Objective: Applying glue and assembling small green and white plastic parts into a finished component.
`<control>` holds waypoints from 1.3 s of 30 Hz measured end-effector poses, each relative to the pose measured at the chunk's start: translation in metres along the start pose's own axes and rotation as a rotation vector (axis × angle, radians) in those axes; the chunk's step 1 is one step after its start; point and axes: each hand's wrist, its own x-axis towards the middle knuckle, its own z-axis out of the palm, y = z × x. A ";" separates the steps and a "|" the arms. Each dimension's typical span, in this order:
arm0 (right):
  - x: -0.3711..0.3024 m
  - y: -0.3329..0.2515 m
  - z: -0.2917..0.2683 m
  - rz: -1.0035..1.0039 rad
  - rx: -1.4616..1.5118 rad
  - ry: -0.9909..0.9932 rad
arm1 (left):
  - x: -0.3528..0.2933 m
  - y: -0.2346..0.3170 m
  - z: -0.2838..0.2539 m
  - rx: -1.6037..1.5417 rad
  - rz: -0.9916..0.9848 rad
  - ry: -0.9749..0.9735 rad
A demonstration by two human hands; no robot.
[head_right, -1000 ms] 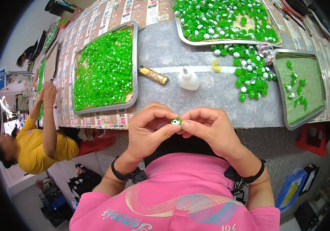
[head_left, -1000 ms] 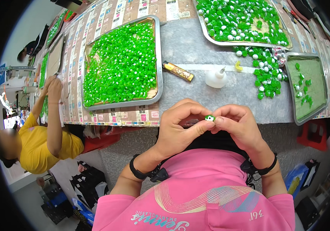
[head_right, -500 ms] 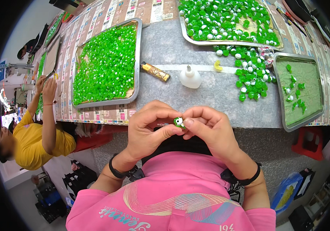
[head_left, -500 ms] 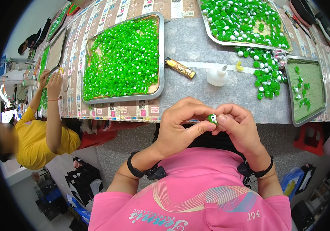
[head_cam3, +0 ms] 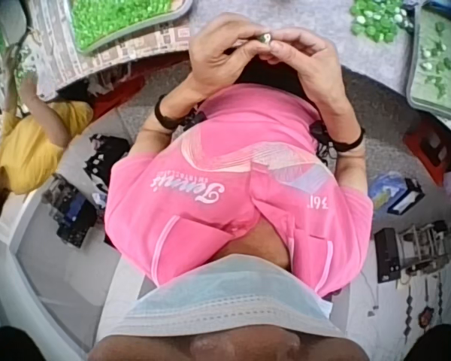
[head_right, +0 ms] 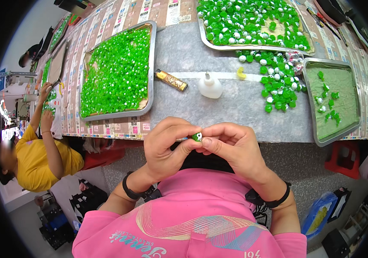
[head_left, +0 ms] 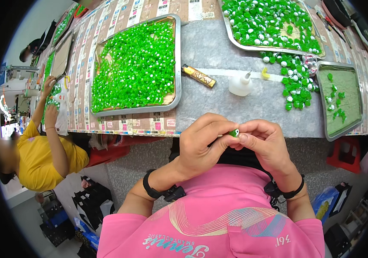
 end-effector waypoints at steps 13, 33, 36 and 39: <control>-0.003 -0.001 -0.006 0.169 0.231 -0.156 | 0.006 0.003 -0.009 -0.113 -0.007 -0.100; -0.040 -0.054 -0.111 -0.681 -0.937 1.089 | 0.002 0.000 -0.032 -0.196 -0.290 0.044; -0.052 -0.064 -0.151 -0.602 -1.108 1.269 | 0.003 0.001 -0.048 -0.193 -0.309 0.135; -0.054 -0.062 -0.158 -0.580 -1.244 1.316 | 0.009 0.009 -0.058 -0.222 -0.305 0.177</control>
